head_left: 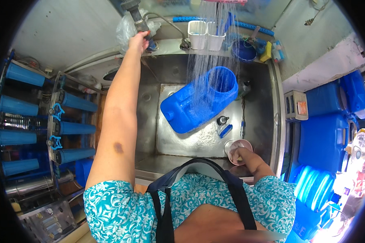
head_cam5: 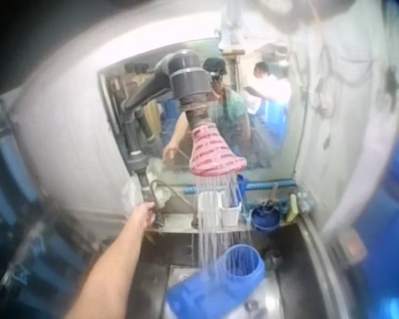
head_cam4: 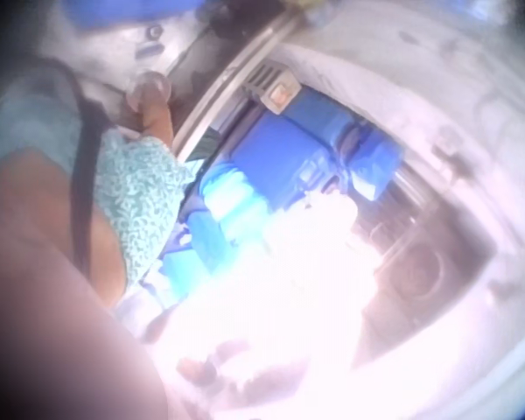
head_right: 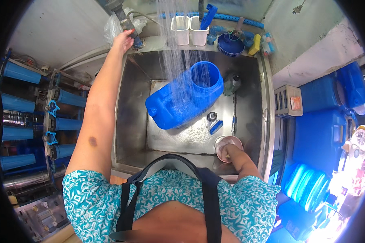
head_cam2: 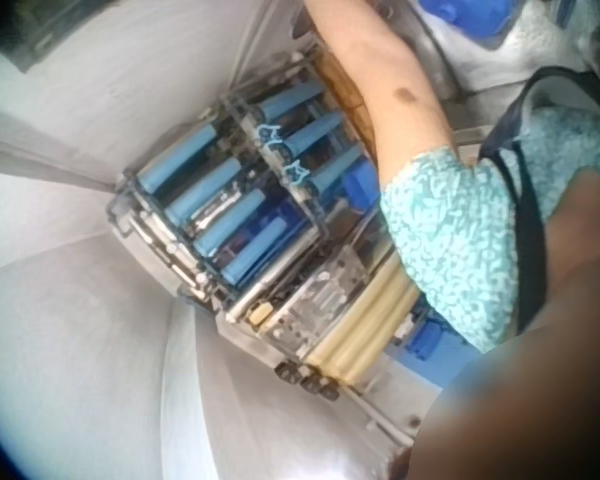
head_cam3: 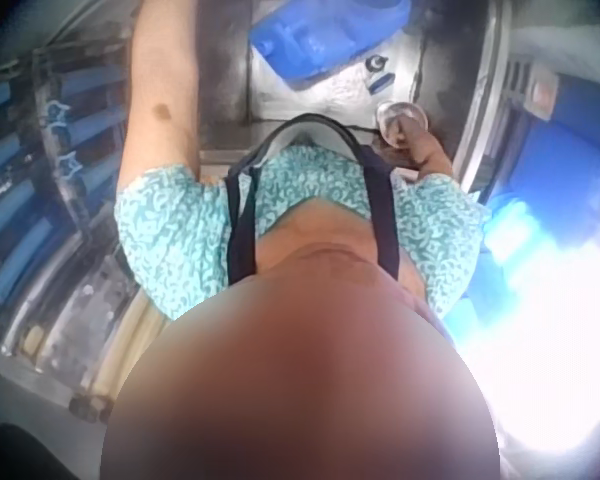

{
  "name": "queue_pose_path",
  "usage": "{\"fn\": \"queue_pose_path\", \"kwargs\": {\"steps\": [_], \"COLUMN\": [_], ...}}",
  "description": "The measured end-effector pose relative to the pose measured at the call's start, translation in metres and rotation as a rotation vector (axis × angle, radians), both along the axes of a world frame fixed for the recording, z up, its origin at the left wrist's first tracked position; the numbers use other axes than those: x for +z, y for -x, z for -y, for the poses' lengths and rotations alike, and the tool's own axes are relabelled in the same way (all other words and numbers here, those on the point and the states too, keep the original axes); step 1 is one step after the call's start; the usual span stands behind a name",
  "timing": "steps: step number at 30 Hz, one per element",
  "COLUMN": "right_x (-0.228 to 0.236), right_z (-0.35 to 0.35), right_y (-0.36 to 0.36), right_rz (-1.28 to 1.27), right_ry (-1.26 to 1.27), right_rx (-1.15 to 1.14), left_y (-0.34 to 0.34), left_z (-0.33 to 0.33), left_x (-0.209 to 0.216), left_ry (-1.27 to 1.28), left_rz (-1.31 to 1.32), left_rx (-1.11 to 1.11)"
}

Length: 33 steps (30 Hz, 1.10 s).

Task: The person picks up a large blue water jug, places it in a sink, removes the cap, scrubs the exterior with a sponge, and rinses it under running water. They then handle a smaller blue container, scrubbing and rinsing it similarly. The person moves between the sink and the floor to retrieve and place containers.

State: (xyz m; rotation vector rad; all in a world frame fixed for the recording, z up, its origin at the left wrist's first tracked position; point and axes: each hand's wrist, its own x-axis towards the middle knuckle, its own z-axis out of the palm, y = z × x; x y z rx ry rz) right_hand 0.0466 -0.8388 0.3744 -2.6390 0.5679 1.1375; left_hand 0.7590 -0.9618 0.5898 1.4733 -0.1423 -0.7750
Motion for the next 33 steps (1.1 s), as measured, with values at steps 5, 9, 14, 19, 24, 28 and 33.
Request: {"fn": "queue_pose_path", "kwargs": {"steps": [5, 9, 14, 19, 24, 28, 33], "right_x": [0.002, 0.052, 0.174, 0.23, 0.213, 0.196, 0.144], "right_z": [0.018, 0.037, 0.059, 0.014, 0.001, 0.04, -0.038], "right_y": [-0.017, -0.066, -0.18, -0.297, -0.297, -0.29, -0.284], "right_rz": [-0.159, -0.264, 1.135, 1.362, 1.266, 1.355, 1.426], "right_ry": [-0.044, -0.198, -0.46, 0.202, -0.021, 0.233, 0.129], "right_rx": [-0.036, -0.198, -0.288, -0.211, 0.054, -0.159, 0.073], "left_y": [0.045, 0.111, 0.205, 0.266, 0.266, 0.263, 0.254], "left_z": [-0.031, -0.107, -0.187, -0.201, -0.196, -0.193, -0.186], "left_x": [-0.028, -0.061, -0.09, -0.103, -0.106, -0.12, -0.138], "left_ry": [-0.253, 0.059, -0.047, -0.041, -0.024, 0.013, 0.251], "left_rz": [0.655, 0.469, 0.575, 0.561, 0.62, 0.581, 0.189], "left_rx": [-0.009, -0.509, -0.313, -0.088, -0.016, -0.014, -0.014]}}
